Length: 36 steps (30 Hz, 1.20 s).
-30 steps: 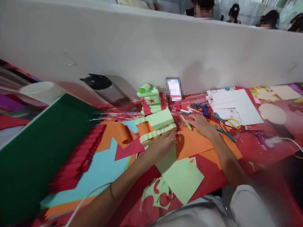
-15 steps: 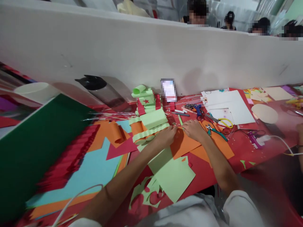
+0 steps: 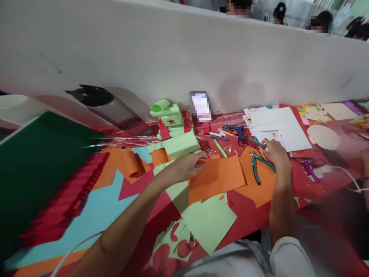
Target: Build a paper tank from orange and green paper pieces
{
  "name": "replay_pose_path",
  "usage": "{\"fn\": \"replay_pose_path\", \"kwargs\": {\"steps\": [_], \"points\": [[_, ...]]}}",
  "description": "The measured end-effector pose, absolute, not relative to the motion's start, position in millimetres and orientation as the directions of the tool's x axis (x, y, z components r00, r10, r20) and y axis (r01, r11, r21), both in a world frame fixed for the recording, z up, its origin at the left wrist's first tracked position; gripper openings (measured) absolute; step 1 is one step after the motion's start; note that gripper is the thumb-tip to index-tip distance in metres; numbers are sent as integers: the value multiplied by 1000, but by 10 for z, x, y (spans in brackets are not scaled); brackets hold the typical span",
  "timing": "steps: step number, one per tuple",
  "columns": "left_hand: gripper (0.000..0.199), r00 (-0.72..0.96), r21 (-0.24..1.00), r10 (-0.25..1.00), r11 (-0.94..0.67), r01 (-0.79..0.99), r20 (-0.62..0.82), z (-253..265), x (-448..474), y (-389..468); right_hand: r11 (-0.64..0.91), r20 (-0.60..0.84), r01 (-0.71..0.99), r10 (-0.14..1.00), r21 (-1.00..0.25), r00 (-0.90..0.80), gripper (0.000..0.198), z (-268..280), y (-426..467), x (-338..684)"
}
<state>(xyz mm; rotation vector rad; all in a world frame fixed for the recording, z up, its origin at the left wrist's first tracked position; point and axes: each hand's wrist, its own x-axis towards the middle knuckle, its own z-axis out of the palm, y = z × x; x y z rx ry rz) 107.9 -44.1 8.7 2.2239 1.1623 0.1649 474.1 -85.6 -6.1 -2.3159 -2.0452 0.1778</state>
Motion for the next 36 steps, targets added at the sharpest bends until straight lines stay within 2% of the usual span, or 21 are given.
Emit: {"fn": "replay_pose_path", "kwargs": {"steps": [4,7,9,14,18,24,27,30,32,33,36], "points": [[14,597,755,798,-344,558,-78,198,1009,-401,-113,-157,988,983,-102,96,48,-189,-874,4925],[15,512,918,858,-168,361,-44,275,1006,-404,-151,-158,988,977,-41,143,59,-244,-877,4958],[21,445,975,893,-32,221,-71,318,1016,-414,-181,-162,983,970,10,180,61,-265,-885,4970],[31,453,985,885,157,-71,-108,301,1070,-420,-183,-173,980,966,72,193,68,-286,-855,4997],[33,448,957,880,247,-149,-158,183,1169,-425,-160,-176,987,972,-1,157,59,-276,-808,5001],[40,366,937,909,285,-201,-198,40,1289,-437,-191,-123,979,976,-73,181,53,-217,-837,4967],[43,363,934,910,288,-213,-197,41,1296,-433,-155,4,963,987,-221,160,50,-123,-854,4941],[41,365,925,916,275,-262,-169,69,1292,-439,-31,193,863,970,-505,148,40,2,-850,4852],[39,367,923,920,250,-292,-133,73,1296,-444,69,269,701,946,-710,179,39,71,-836,4720],[38,369,924,923,231,-303,-109,66,1299,-446,101,266,587,943,-803,202,46,92,-827,4628],[40,375,931,926,179,-318,-50,25,1303,-445,101,135,200,977,-975,164,54,87,-795,4275]]}}
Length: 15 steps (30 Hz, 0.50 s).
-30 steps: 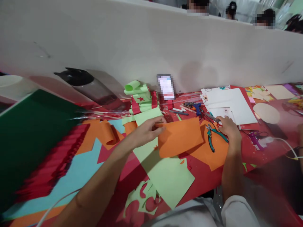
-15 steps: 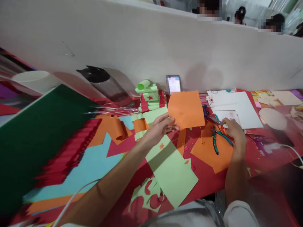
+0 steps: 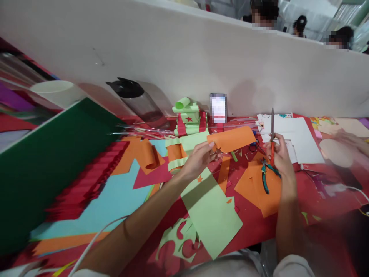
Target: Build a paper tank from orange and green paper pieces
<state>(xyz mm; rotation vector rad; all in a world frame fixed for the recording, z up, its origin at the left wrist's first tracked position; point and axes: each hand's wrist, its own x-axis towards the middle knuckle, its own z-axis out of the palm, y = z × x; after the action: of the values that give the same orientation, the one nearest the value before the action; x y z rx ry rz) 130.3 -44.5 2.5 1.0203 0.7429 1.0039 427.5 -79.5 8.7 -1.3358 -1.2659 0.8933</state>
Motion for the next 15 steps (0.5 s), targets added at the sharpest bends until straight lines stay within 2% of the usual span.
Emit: {"fn": "replay_pose_path", "kwargs": {"steps": [2,5,8,10,13,15], "points": [[43,401,954,916,137,-265,-20,2,1291,-445,85,84,-9,991,-996,100,55,36,-769,4014],[45,469,998,882,-14,-57,40,13,1242,-450,74,51,-156,987,-985,150,53,-51,-725,3675],[46,564,983,821,-163,90,84,61,1173,-451,93,33,-181,951,-979,309,55,-96,-689,3482],[45,623,986,778,-153,69,77,87,1133,-443,105,35,-184,936,-977,349,55,-102,-679,3446],[55,616,997,785,-69,-16,64,104,1099,-427,77,35,-137,959,-988,280,53,-103,-686,3493],[60,593,997,802,-81,-20,77,117,1085,-425,62,43,-77,972,-995,233,53,-107,-698,3550]]}}
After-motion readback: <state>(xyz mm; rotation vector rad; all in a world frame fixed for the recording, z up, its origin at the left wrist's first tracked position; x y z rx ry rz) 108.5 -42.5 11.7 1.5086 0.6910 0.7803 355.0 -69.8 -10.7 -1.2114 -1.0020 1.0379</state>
